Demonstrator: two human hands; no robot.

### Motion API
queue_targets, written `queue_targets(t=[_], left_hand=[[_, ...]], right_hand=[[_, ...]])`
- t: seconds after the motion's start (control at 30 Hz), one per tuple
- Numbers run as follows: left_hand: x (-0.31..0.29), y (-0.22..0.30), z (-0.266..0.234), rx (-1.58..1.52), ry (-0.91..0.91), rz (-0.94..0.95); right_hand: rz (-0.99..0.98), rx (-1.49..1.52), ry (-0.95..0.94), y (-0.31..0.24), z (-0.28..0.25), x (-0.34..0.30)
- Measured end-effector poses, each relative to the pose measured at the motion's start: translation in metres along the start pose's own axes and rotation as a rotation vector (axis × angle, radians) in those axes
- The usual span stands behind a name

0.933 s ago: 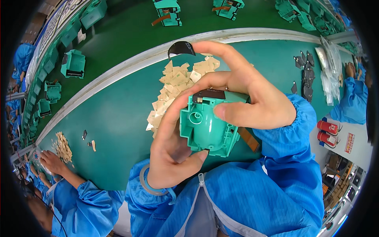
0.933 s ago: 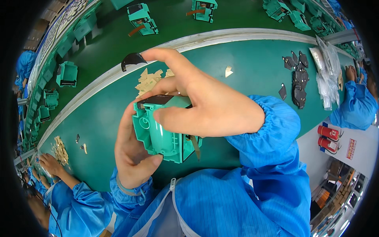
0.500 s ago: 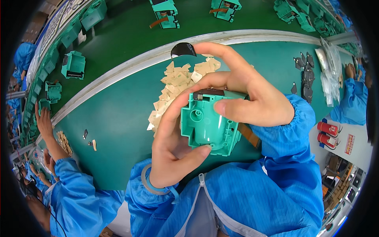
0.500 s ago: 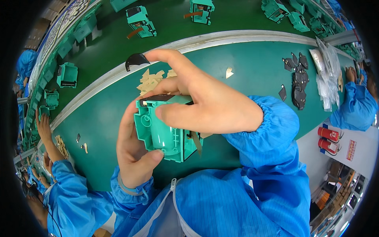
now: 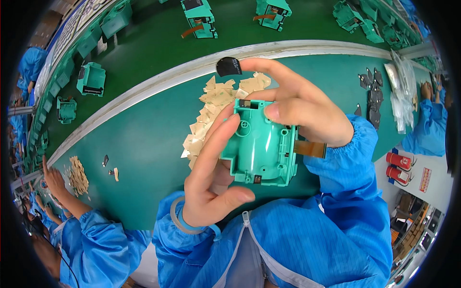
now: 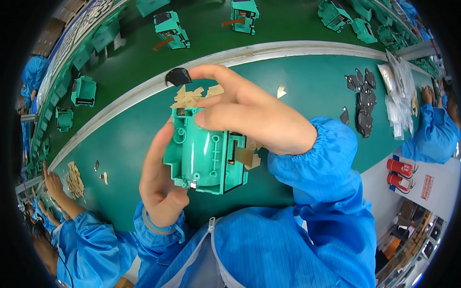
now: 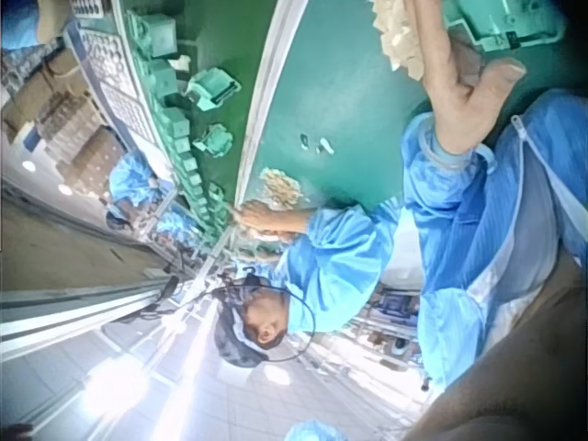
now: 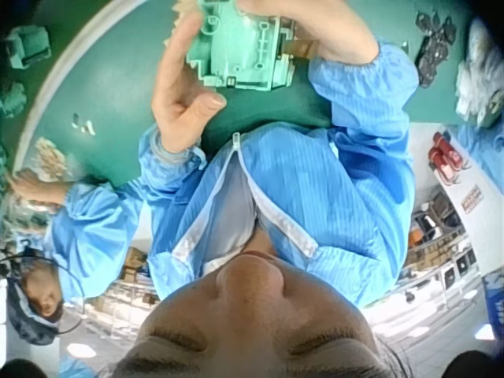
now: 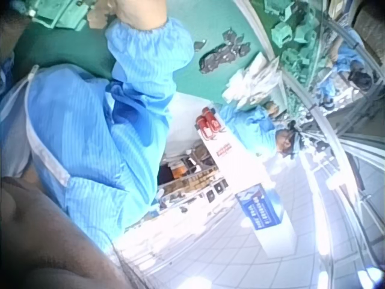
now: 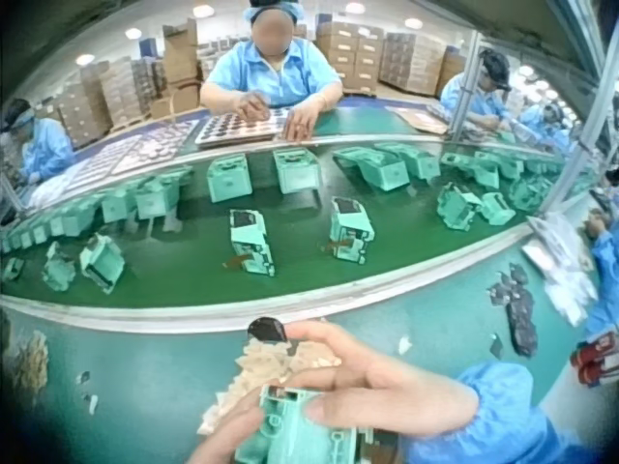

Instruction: Assemble small electronic components into green plastic housings on an assembly line.

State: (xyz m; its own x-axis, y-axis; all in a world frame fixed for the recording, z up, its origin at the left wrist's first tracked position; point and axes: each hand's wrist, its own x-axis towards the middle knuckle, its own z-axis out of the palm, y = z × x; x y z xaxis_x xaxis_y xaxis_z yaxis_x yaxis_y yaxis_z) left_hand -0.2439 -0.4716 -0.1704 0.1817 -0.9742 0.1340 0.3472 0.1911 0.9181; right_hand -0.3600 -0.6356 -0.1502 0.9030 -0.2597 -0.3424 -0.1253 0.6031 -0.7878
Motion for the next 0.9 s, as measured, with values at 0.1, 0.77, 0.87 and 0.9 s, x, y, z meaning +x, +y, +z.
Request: queue_targets(t=[0.1, 0.77, 0.87, 0.9], left_hand=[[0.0, 0.0, -0.001, -0.022, 0.032, 0.024], [0.001, -0.012, 0.008, 0.162, 0.22, 0.06], [0.003, -0.012, 0.004, 0.21, 0.113, 0.119], [0.004, -0.011, 0.005, 0.164, 0.132, 0.078]], right_hand=[[0.007, 0.063, 0.048, 0.006, 0.002, 0.002], [-0.017, -0.007, 0.093, 0.014, 0.009, 0.002], [0.044, -0.056, 0.13, 0.014, 0.004, 0.001], [0.043, -0.058, 0.13, 0.014, 0.001, 0.001]])
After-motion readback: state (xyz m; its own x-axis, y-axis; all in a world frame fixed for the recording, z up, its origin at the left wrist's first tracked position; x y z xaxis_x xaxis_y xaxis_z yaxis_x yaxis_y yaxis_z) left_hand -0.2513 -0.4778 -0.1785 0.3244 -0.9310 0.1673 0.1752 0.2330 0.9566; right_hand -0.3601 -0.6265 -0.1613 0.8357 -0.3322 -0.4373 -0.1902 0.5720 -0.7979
